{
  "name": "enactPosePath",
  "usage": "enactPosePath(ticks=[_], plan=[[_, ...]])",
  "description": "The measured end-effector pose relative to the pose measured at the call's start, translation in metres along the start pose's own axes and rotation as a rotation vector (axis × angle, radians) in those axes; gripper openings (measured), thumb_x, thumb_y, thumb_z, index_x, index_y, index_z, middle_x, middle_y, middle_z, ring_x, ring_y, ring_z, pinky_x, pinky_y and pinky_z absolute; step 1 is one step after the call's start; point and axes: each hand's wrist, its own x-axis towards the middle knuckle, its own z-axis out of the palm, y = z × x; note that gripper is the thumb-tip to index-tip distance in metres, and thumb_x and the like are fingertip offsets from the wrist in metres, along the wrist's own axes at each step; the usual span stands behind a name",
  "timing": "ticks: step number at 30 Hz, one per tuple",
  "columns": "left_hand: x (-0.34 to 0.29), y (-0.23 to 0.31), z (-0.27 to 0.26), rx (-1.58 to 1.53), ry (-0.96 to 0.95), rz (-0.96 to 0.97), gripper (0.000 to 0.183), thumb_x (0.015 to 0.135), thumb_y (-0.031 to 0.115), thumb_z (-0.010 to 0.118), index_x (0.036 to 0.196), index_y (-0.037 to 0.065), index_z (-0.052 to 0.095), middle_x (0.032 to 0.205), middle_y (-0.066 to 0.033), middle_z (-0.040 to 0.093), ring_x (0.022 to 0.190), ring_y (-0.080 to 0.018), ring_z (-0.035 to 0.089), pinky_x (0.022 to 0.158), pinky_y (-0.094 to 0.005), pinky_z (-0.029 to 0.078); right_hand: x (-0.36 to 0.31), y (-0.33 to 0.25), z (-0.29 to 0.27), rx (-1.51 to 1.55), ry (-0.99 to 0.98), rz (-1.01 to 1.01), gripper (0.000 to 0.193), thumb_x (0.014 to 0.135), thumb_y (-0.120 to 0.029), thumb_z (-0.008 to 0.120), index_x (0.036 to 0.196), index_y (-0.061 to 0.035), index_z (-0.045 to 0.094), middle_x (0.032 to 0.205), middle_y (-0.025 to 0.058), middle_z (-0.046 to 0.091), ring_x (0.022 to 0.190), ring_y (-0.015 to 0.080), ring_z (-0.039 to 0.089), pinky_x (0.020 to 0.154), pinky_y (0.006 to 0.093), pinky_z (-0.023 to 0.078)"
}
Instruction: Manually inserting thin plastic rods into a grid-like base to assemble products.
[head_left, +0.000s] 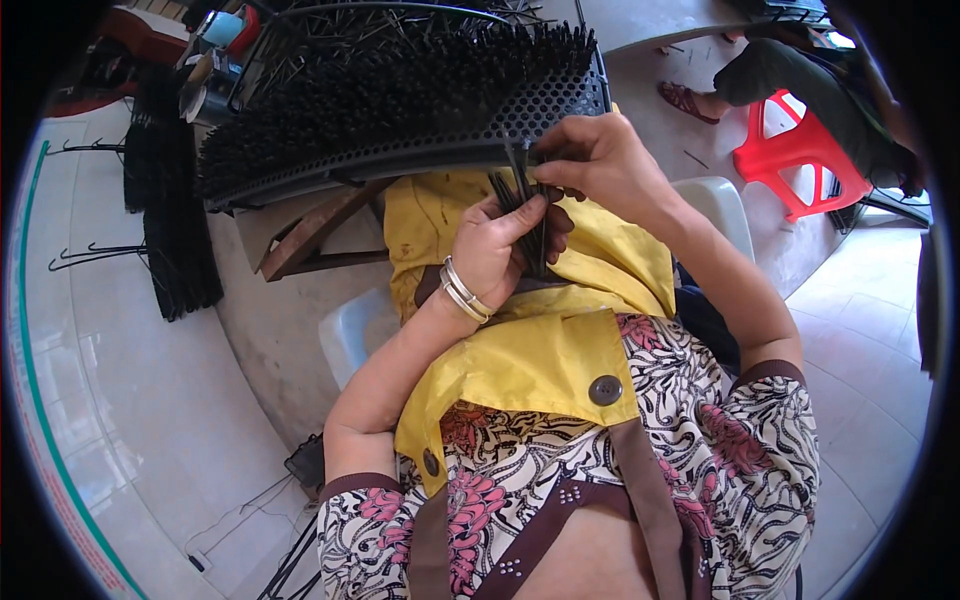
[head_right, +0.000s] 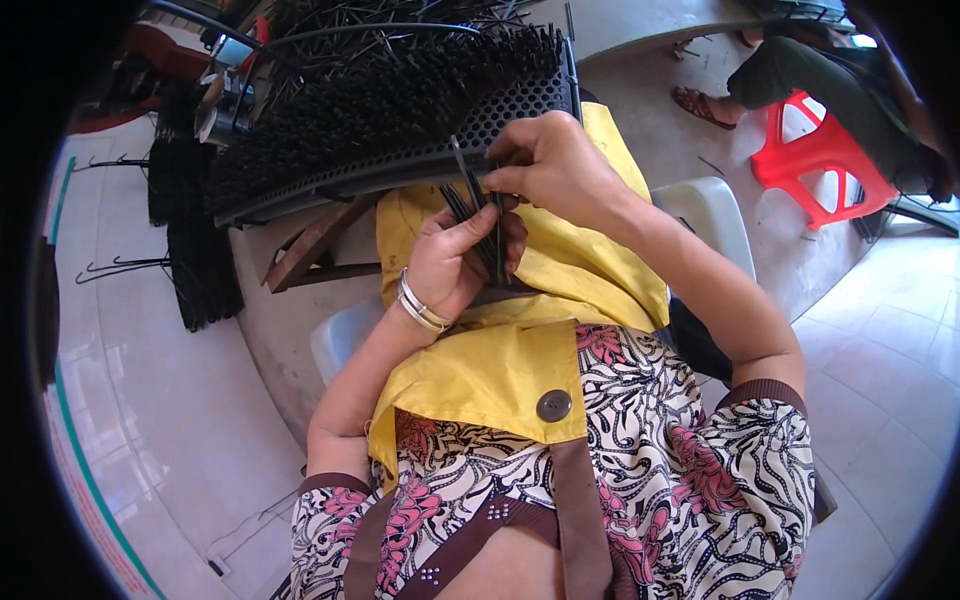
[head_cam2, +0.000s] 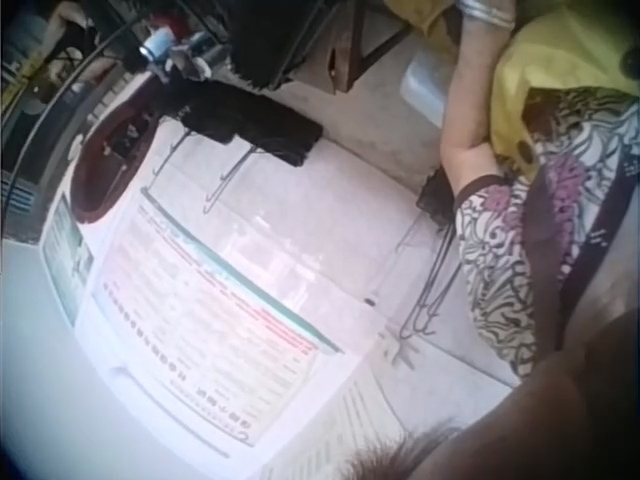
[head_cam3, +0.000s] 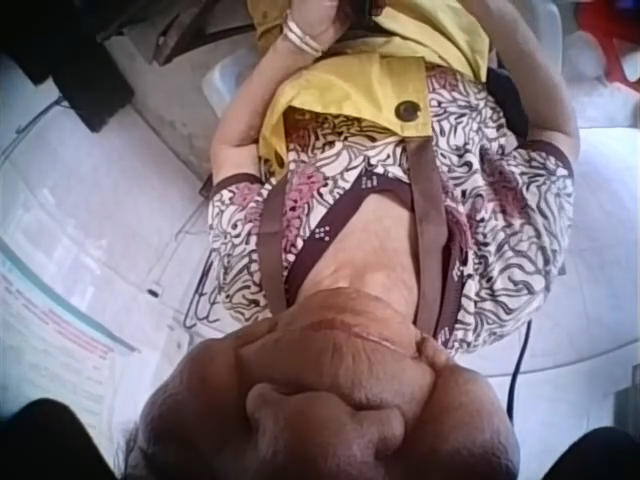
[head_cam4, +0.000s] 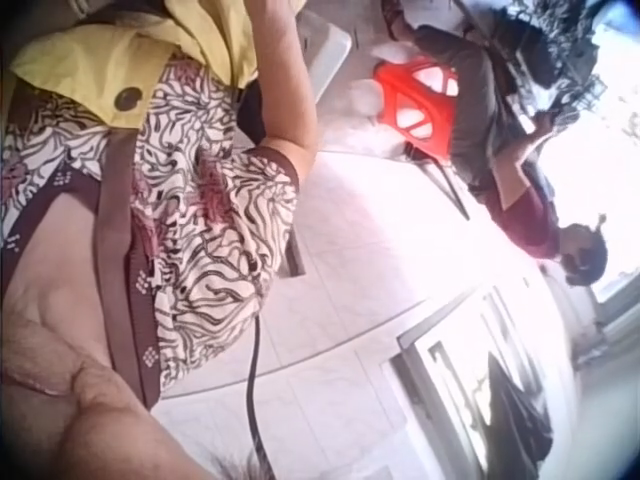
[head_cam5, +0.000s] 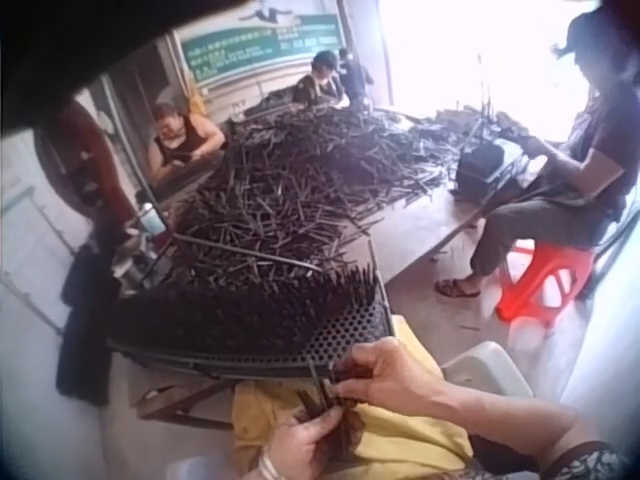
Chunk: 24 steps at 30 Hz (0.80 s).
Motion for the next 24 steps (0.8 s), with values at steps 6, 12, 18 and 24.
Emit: enactPosePath(ticks=[6, 12, 18, 24], plan=[[0.000, 0.002, -0.003, 0.010, 0.059, -0.006, 0.020, 0.086, 0.016, 0.053, 0.096, -0.001, 0.056, 0.077, -0.0111, 0.062, 0.064, -0.0193, 0.059, 0.056, -0.0298, 0.047, 0.000, -0.007, -0.010, 0.228, 0.113, 0.078, 0.014, 0.074, 0.001, 0.064, 0.087, 0.0039, 0.061, 0.066, 0.0025, 0.060, 0.054, 0.0054, 0.052, 0.048, 0.0182, 0.041], [0.002, 0.000, -0.004, -0.032, 0.175, -0.025, 0.021, 0.084, 0.014, 0.055, 0.097, -0.003, 0.055, 0.079, -0.0124, 0.061, 0.066, -0.0210, 0.060, 0.060, -0.0314, 0.050, 0.042, -0.005, -0.034, -0.108, 0.678, -0.502, 0.013, 0.077, -0.004, 0.064, 0.089, 0.0013, 0.063, 0.068, -0.0004, 0.061, 0.058, 0.0040, 0.053, 0.052, 0.0178, 0.042], [0.001, -0.002, -0.005, -0.086, 0.158, -0.033, 0.020, 0.083, 0.012, 0.057, 0.096, -0.003, 0.055, 0.079, -0.0127, 0.061, 0.067, -0.0218, 0.060, 0.061, -0.0321, 0.050, 0.062, -0.011, -0.027, -0.420, 0.701, -0.792, 0.009, 0.071, -0.004, 0.064, 0.076, 0.0007, 0.057, 0.071, 0.0182, 0.058, 0.063, 0.0300, 0.059, 0.053, 0.0330, 0.045], [0.001, -0.002, -0.008, -0.076, 0.126, -0.043, 0.022, 0.084, 0.013, 0.056, 0.100, -0.003, 0.055, 0.082, -0.0111, 0.061, 0.070, -0.0224, 0.060, 0.064, -0.0337, 0.050, 0.068, 0.010, -0.011, -1.009, 0.472, -0.736, 0.021, 0.077, -0.008, 0.058, 0.098, -0.0033, 0.058, 0.075, 0.0107, 0.056, 0.068, 0.0296, 0.057, 0.059, 0.0359, 0.046]])
